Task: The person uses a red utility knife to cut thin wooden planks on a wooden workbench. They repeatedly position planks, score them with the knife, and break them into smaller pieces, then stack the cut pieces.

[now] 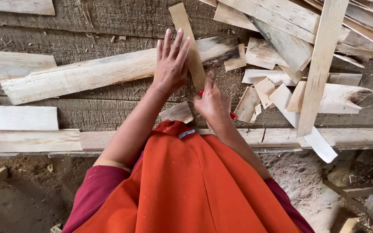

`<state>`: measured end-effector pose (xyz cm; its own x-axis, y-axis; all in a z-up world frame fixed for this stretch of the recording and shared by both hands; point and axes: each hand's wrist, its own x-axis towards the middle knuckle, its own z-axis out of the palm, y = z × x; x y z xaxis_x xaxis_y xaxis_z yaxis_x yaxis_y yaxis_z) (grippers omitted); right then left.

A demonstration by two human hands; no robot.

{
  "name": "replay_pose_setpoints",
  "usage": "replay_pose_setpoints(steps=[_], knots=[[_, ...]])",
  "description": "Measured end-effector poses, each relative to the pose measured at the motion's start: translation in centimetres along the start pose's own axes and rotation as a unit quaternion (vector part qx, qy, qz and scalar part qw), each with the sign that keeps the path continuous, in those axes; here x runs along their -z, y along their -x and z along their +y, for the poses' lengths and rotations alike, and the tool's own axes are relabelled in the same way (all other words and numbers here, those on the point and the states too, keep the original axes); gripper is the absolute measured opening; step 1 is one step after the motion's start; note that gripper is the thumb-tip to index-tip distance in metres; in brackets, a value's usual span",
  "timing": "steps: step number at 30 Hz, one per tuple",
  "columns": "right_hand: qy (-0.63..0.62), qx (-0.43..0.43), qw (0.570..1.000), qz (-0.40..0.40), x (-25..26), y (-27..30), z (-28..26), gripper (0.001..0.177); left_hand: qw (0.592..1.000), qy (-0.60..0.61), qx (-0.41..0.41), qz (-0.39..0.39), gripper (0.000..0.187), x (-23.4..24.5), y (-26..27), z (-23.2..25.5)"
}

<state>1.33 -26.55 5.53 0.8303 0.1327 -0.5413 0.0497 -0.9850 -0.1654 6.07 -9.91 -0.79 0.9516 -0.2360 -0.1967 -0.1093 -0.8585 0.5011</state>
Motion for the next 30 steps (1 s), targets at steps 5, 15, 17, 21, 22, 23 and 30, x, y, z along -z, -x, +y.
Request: replay_pose_setpoints(steps=[5,15,17,21,22,23,30], knots=[[-0.033,0.052,0.998,0.013,-1.9,0.5,-0.8,0.088,0.984,0.112,-0.033,0.138,0.074,-1.6,0.8,-2.5],[-0.041,0.024,0.999,-0.027,-1.9,-0.1,-0.7,0.095,0.997,0.009,-0.005,0.077,0.054,-0.5,0.3,-1.4],[-0.04,0.014,0.999,-0.031,-1.7,0.0,-0.6,0.094,0.998,0.007,-0.006,0.059,0.058,-0.3,0.3,-1.1],[-0.006,0.023,1.0,0.003,-3.1,-0.2,0.1,0.093,1.0,0.004,0.004,-0.007,0.069,0.4,0.1,-0.7],[-0.006,0.023,1.0,0.002,-2.7,-0.1,0.0,0.093,1.0,0.004,0.004,-0.008,0.069,0.4,0.1,-0.8],[0.02,0.026,0.999,0.004,-2.2,0.0,0.0,0.093,1.0,0.006,0.003,-0.009,0.07,0.5,0.0,-0.8],[0.067,0.003,0.995,-0.075,-1.2,-0.1,0.1,0.105,0.998,0.026,-0.036,0.054,0.07,-0.3,0.4,-1.7]])
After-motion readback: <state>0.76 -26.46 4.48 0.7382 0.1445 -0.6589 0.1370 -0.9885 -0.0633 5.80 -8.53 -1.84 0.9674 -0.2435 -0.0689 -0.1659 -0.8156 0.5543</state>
